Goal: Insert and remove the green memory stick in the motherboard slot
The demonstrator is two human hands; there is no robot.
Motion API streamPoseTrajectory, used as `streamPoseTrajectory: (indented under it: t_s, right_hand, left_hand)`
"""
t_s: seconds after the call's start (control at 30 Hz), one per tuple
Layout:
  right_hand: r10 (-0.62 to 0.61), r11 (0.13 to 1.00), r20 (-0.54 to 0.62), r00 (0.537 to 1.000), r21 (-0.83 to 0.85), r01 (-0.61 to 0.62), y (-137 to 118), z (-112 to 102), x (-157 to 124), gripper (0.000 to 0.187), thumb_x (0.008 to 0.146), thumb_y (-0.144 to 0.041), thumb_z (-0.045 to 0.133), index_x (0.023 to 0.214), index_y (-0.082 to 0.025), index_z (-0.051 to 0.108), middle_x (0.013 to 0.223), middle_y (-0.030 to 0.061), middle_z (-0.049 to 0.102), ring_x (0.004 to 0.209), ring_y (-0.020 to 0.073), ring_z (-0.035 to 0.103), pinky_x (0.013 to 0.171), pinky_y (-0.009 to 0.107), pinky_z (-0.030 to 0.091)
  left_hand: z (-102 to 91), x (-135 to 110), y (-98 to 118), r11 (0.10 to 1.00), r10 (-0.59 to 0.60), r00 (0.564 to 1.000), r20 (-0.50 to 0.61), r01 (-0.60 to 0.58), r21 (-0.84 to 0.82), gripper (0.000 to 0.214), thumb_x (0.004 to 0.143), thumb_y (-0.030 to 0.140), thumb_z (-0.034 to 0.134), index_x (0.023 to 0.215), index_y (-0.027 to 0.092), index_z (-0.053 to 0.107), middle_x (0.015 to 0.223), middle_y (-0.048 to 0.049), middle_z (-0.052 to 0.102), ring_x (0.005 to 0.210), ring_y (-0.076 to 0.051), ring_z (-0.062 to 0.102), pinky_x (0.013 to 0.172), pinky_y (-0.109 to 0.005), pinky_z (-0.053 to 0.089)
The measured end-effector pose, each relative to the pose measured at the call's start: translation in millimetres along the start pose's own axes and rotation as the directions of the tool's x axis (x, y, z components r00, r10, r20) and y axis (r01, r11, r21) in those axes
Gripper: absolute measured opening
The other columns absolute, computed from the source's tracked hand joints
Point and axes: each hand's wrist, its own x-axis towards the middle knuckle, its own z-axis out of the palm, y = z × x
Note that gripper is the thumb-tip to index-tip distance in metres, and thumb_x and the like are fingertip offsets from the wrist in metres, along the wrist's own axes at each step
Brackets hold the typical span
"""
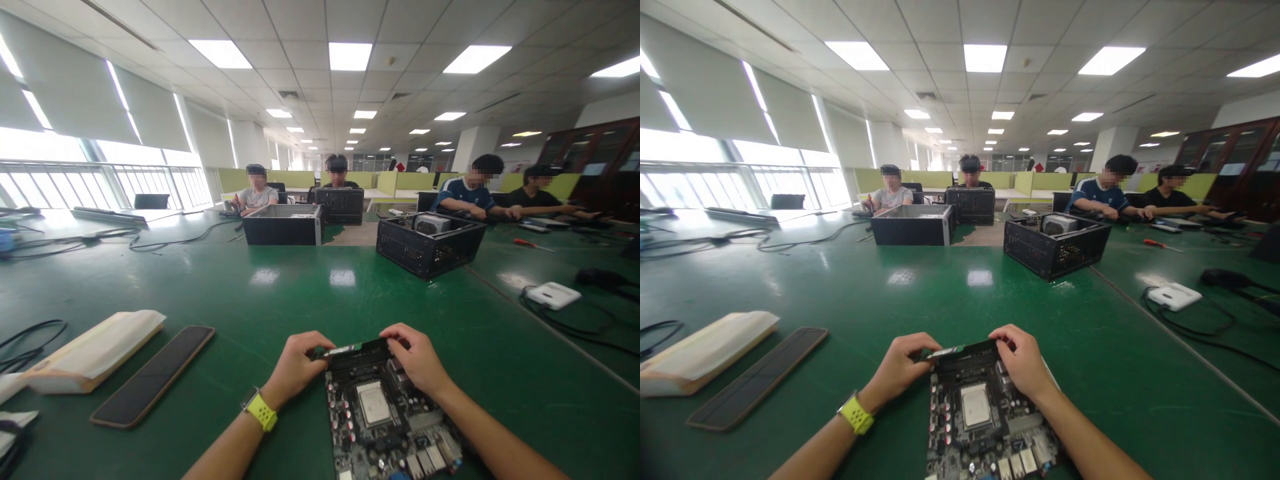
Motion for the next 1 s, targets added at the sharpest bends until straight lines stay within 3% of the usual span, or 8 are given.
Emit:
streamPoseTrajectory:
  t_s: [0.53, 1.0]
  right_hand:
    - [0.023, 0.998, 0.032, 0.999, -0.066, -0.021, 5.0, 1.2, 0.9, 0.024, 0.078, -0.022, 0.048, 0.086, -0.019, 0.07, 0.09, 0.0051, 0.07, 0.087, 0.0199, 0.062, 0.081, 0.033, 0.047]
    - [0.086, 0.995, 0.053, 0.995, -0.065, -0.082, 5.5, 1.1, 1.2, 0.026, 0.078, -0.021, 0.046, 0.086, -0.02, 0.071, 0.092, 0.0043, 0.071, 0.089, 0.0205, 0.063, 0.084, 0.034, 0.046]
  left_hand:
    - [-0.2, -3.1, -4.1, 0.997, -0.014, 0.998, 0.057, 0.01, 0.074, 0.023, 0.067, 0.007, 0.059, 0.084, 0.019, 0.068, 0.081, -0.001, 0.067, 0.074, -0.015, 0.058, 0.07, -0.024, 0.042]
    - [0.7, -3.9, -4.3, 0.997, -0.007, 0.997, 0.076, 0.001, 0.08, 0.019, 0.069, 0.009, 0.059, 0.083, 0.018, 0.068, 0.077, -0.0005, 0.064, 0.071, -0.013, 0.055, 0.068, -0.023, 0.041]
